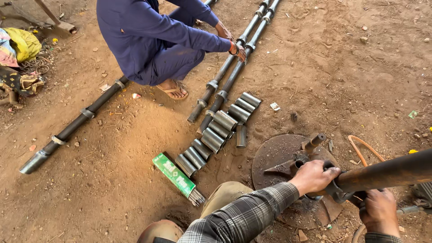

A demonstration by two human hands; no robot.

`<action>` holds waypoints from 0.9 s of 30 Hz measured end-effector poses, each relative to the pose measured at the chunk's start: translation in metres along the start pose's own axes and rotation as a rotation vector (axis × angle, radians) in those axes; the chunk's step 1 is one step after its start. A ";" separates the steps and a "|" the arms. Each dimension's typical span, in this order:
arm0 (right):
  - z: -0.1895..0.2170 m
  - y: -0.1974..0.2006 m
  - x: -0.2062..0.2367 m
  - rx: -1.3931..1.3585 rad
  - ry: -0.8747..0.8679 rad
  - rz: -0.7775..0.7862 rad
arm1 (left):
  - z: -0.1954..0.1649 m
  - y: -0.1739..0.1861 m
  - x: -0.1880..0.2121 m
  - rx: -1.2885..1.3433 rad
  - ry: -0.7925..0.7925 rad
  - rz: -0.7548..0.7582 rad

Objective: The person welds metal pipe sections together using a welding torch. They hold the pipe steady with one hand while applying the torch with the other, creating sparks. Another person in the background also works on similar pipe sections.

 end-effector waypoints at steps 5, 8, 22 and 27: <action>0.000 0.000 0.001 -0.010 -0.003 0.008 | 0.000 -0.001 0.002 0.016 -0.027 -0.032; 0.004 -0.005 0.006 0.005 0.005 0.003 | 0.001 -0.001 0.002 0.016 -0.009 -0.018; 0.021 -0.023 0.021 0.093 -0.042 -0.020 | 0.003 -0.002 -0.002 -0.011 -0.010 -0.040; 0.020 -0.022 0.021 0.063 -0.047 -0.025 | 0.000 -0.001 -0.001 0.007 0.002 -0.034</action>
Point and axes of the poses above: each hand's wrist, its own x-axis away from the middle knuckle, its own y-axis out of the back of the hand, z = x × y, the point moved 4 cm from there along -x, towards the middle knuckle, and after that the axes turned 2 degrees about z, right-handed, at the moved point
